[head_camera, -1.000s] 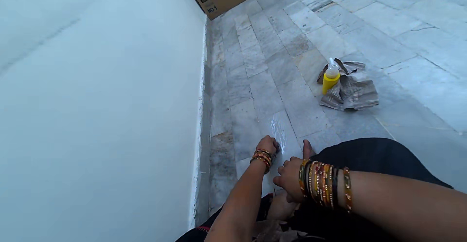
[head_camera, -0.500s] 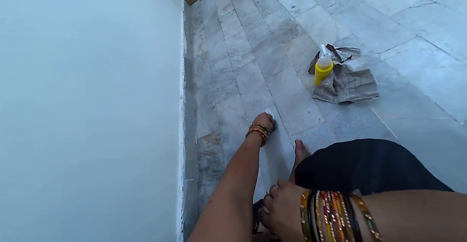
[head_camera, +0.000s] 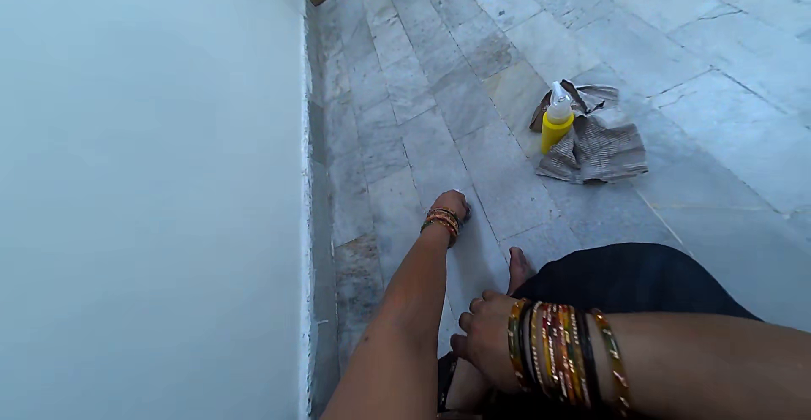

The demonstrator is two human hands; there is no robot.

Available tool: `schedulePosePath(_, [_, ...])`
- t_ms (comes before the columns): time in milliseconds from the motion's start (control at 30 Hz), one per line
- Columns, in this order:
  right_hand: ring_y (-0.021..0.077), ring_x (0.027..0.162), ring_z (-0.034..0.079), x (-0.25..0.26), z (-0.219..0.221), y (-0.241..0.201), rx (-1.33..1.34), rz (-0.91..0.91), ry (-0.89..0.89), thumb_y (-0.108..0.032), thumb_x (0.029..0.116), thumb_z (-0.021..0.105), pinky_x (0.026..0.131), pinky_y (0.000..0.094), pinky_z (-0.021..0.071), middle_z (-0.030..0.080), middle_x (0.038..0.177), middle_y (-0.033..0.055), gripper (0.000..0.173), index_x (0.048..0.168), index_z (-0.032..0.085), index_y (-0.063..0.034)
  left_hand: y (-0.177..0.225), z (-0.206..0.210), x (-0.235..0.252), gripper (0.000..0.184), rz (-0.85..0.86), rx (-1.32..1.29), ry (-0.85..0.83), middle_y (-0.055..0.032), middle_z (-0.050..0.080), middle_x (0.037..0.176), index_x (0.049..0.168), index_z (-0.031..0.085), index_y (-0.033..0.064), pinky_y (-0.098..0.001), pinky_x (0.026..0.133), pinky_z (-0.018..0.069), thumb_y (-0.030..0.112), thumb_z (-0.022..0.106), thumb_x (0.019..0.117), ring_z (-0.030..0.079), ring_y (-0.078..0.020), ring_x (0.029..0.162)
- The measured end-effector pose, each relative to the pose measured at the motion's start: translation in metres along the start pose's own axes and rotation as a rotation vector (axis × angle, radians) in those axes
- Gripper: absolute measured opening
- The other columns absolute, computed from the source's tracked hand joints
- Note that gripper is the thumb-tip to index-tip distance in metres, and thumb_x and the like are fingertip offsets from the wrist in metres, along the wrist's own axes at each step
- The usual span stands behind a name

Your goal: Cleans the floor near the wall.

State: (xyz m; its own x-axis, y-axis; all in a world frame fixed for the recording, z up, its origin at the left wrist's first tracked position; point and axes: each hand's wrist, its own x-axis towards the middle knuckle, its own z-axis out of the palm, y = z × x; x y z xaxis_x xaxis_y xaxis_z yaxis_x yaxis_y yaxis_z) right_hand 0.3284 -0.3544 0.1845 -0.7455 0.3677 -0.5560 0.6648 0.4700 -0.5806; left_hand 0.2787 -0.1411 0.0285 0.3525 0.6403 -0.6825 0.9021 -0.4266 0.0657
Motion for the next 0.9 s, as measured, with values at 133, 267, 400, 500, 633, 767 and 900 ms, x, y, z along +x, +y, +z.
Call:
schedulePosePath(133, [0.0472, 0.132, 0.052, 0.006, 0.004, -0.008, -0.045, 0.053, -0.018, -0.007, 0.1041, 0.053, 0.105, 0.0621, 0.0417, 0.053, 0.144, 0.0279, 0.042, 0.146, 0.051, 0.0008, 0.006, 0.033, -0.037, 0.025, 0.018, 0.017, -0.034, -0.0221, 0.065, 0.132, 0.118, 0.073, 0.0026, -0.0620, 0.105, 0.0476, 0.012, 0.061, 0.0984, 0.061, -0.0397, 0.127])
schedulePosePath(267, [0.0467, 0.132, 0.051, 0.014, 0.021, -0.019, -0.069, 0.079, -0.012, -0.017, 0.1022, 0.060, 0.107, 0.0634, 0.0390, 0.053, 0.145, 0.0262, 0.047, 0.147, 0.053, -0.0039, 0.012, 0.060, -0.069, 0.027, 0.042, 0.044, -0.095, -0.0217, 0.062, 0.136, 0.121, 0.072, 0.0026, -0.0599, 0.107, 0.0469, 0.012, 0.063, 0.0976, 0.059, -0.0385, 0.129])
schedulePosePath(400, [0.0464, 0.133, 0.051, 0.015, 0.034, -0.032, -0.087, 0.071, -0.031, -0.018, 0.1015, 0.061, 0.109, 0.0638, 0.0380, 0.053, 0.145, 0.0257, 0.048, 0.147, 0.053, -0.0050, 0.016, 0.079, -0.085, 0.022, 0.015, 0.025, -0.073, -0.0200, 0.066, 0.128, 0.114, 0.074, 0.0040, -0.0593, 0.103, 0.0501, 0.009, 0.066, 0.0948, 0.063, -0.0373, 0.122])
schedulePosePath(500, [0.0449, 0.132, 0.051, 0.013, 0.034, -0.036, -0.093, 0.060, -0.028, -0.017, 0.1021, 0.060, 0.107, 0.0616, 0.0395, 0.053, 0.145, 0.0247, 0.046, 0.146, 0.054, -0.0040, 0.019, 0.075, -0.082, 0.024, 0.011, 0.061, -0.091, -0.0197, 0.064, 0.132, 0.117, 0.074, 0.0055, -0.0591, 0.104, 0.0493, 0.013, 0.064, 0.0964, 0.061, -0.0369, 0.126])
schedulePosePath(633, [0.0448, 0.130, 0.052, 0.001, 0.024, -0.039, -0.069, 0.028, -0.018, -0.010, 0.1043, 0.052, 0.103, 0.0588, 0.0408, 0.054, 0.143, 0.0269, 0.039, 0.142, 0.054, 0.0021, 0.023, 0.058, -0.063, 0.026, -0.014, 0.098, -0.055, -0.0193, 0.062, 0.136, 0.120, 0.073, 0.0064, -0.0597, 0.106, 0.0481, 0.014, 0.061, 0.0986, 0.058, -0.0376, 0.131])
schedulePosePath(767, [0.0441, 0.133, 0.051, -0.013, 0.016, -0.032, -0.013, -0.057, 0.008, -0.004, 0.1071, 0.043, 0.106, 0.0573, 0.0393, 0.055, 0.143, 0.0273, 0.038, 0.142, 0.054, 0.0036, 0.025, 0.027, -0.028, 0.025, 0.021, 0.104, -0.025, -0.0219, 0.063, 0.134, 0.118, 0.073, 0.0036, -0.0611, 0.105, 0.0472, 0.014, 0.062, 0.0982, 0.058, -0.0398, 0.130])
schedulePosePath(900, [0.0410, 0.117, 0.060, -0.003, 0.029, -0.012, -0.032, -0.099, 0.196, -0.004, 0.1027, 0.049, 0.096, 0.0546, 0.0467, 0.064, 0.125, 0.0224, 0.030, 0.130, 0.061, 0.0011, 0.022, -0.003, 0.011, 0.024, 0.045, 0.085, 0.020, -0.0225, 0.064, 0.133, 0.117, 0.074, 0.0035, -0.0627, 0.105, 0.0469, 0.012, 0.063, 0.0973, 0.059, -0.0409, 0.128])
